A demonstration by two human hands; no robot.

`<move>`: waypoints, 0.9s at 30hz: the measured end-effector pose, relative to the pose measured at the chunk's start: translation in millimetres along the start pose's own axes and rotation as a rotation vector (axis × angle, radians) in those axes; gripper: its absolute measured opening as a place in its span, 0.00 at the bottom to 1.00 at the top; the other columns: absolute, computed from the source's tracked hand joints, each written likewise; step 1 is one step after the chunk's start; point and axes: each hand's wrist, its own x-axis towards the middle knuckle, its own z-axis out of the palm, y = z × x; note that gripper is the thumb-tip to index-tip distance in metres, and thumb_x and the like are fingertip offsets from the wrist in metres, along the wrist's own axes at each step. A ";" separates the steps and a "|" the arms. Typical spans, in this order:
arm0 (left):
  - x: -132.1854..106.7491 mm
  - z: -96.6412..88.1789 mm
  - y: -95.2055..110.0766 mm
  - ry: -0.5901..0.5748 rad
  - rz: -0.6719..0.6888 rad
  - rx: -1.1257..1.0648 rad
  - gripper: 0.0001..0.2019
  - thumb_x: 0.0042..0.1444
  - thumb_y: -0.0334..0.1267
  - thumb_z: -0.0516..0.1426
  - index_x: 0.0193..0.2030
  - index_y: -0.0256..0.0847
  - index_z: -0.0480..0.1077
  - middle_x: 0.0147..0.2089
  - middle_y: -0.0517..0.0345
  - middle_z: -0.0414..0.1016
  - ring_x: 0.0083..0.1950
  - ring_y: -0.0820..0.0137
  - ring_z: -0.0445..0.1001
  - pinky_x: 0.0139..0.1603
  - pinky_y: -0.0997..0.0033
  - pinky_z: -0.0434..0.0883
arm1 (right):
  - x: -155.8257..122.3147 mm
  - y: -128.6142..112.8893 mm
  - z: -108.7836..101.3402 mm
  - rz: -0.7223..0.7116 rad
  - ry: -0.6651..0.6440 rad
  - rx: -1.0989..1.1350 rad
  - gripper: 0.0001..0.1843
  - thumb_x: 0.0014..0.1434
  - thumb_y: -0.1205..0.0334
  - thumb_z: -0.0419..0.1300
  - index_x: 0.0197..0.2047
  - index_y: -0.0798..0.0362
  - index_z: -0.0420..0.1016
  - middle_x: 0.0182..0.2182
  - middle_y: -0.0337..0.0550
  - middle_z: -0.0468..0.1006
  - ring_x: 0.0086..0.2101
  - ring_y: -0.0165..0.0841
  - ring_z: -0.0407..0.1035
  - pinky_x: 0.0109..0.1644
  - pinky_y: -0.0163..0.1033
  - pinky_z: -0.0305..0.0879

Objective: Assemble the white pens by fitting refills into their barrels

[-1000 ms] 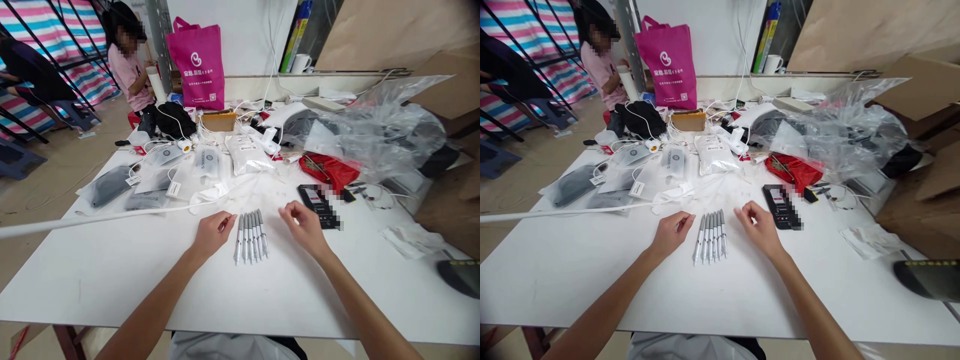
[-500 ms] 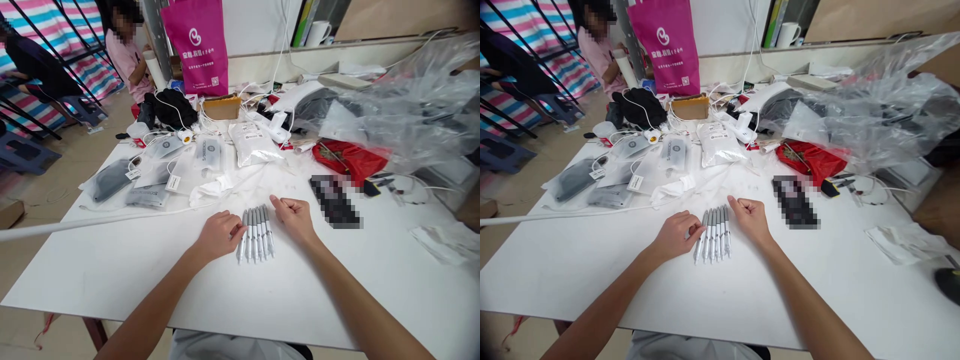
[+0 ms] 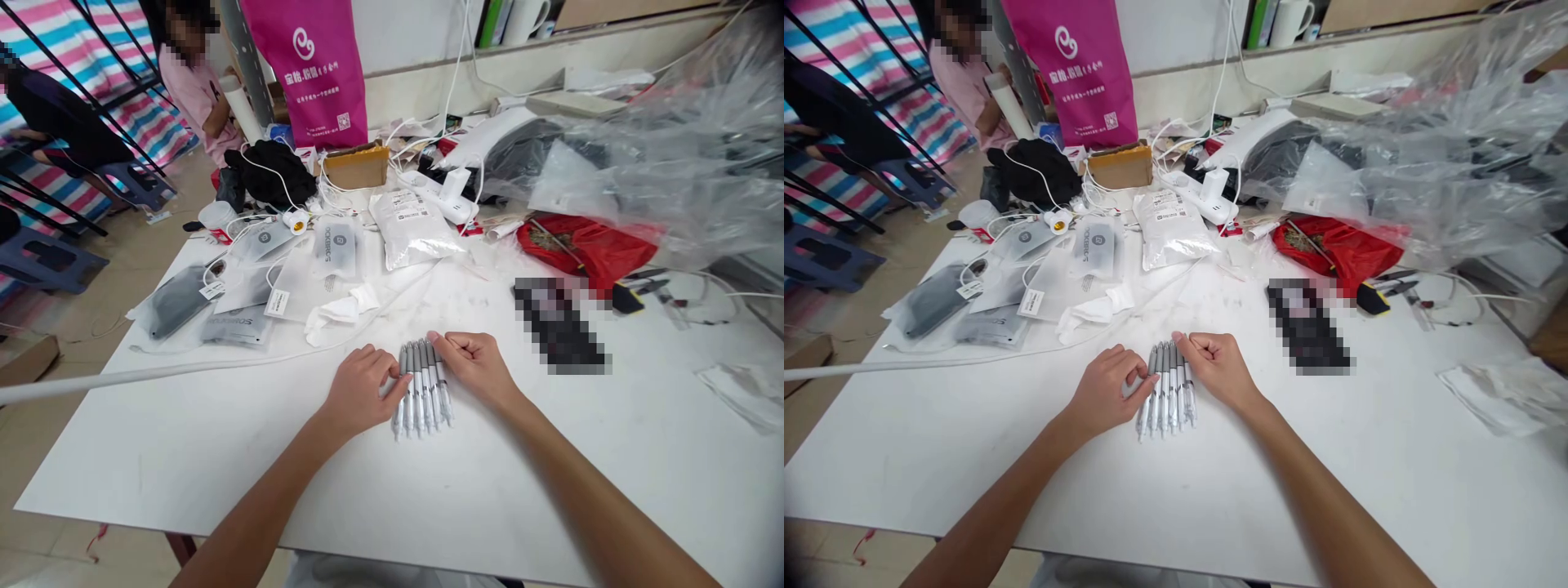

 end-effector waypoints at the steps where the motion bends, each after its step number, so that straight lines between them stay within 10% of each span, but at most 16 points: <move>1: -0.1 -0.3 0.2 -0.003 -0.002 0.000 0.11 0.67 0.38 0.60 0.33 0.43 0.66 0.27 0.61 0.71 0.30 0.69 0.67 0.35 0.64 0.65 | -0.4 -0.2 0.0 0.003 -0.003 0.007 0.38 0.67 0.37 0.61 0.25 0.49 0.40 0.21 0.32 0.43 0.25 0.26 0.40 0.28 0.40 0.39; 10: -4.5 -11.8 -5.8 -0.016 -0.205 0.022 0.10 0.48 0.33 0.64 0.27 0.42 0.65 0.22 0.66 0.63 0.26 0.72 0.63 0.31 0.67 0.63 | 0.7 9.4 -3.2 0.016 0.164 0.173 0.38 0.66 0.40 0.66 0.21 0.49 0.46 0.19 0.32 0.49 0.23 0.26 0.46 0.28 0.40 0.43; 21: 1.3 -42.6 0.1 0.068 -0.387 -0.938 0.15 0.61 0.48 0.65 0.33 0.40 0.68 0.29 0.59 0.70 0.28 0.73 0.69 0.28 0.71 0.69 | 0.1 10.8 -1.3 -0.040 0.264 0.247 0.37 0.66 0.40 0.66 0.21 0.48 0.47 0.18 0.32 0.50 0.22 0.27 0.47 0.27 0.40 0.48; 27: 2.7 -41.5 6.3 0.117 -0.360 -1.127 0.13 0.62 0.45 0.68 0.38 0.39 0.73 0.33 0.57 0.77 0.33 0.71 0.77 0.36 0.70 0.75 | -11.3 -6.5 -3.7 -0.287 0.031 0.067 0.20 0.73 0.43 0.58 0.37 0.50 0.74 0.29 0.41 0.74 0.30 0.33 0.68 0.34 0.39 0.64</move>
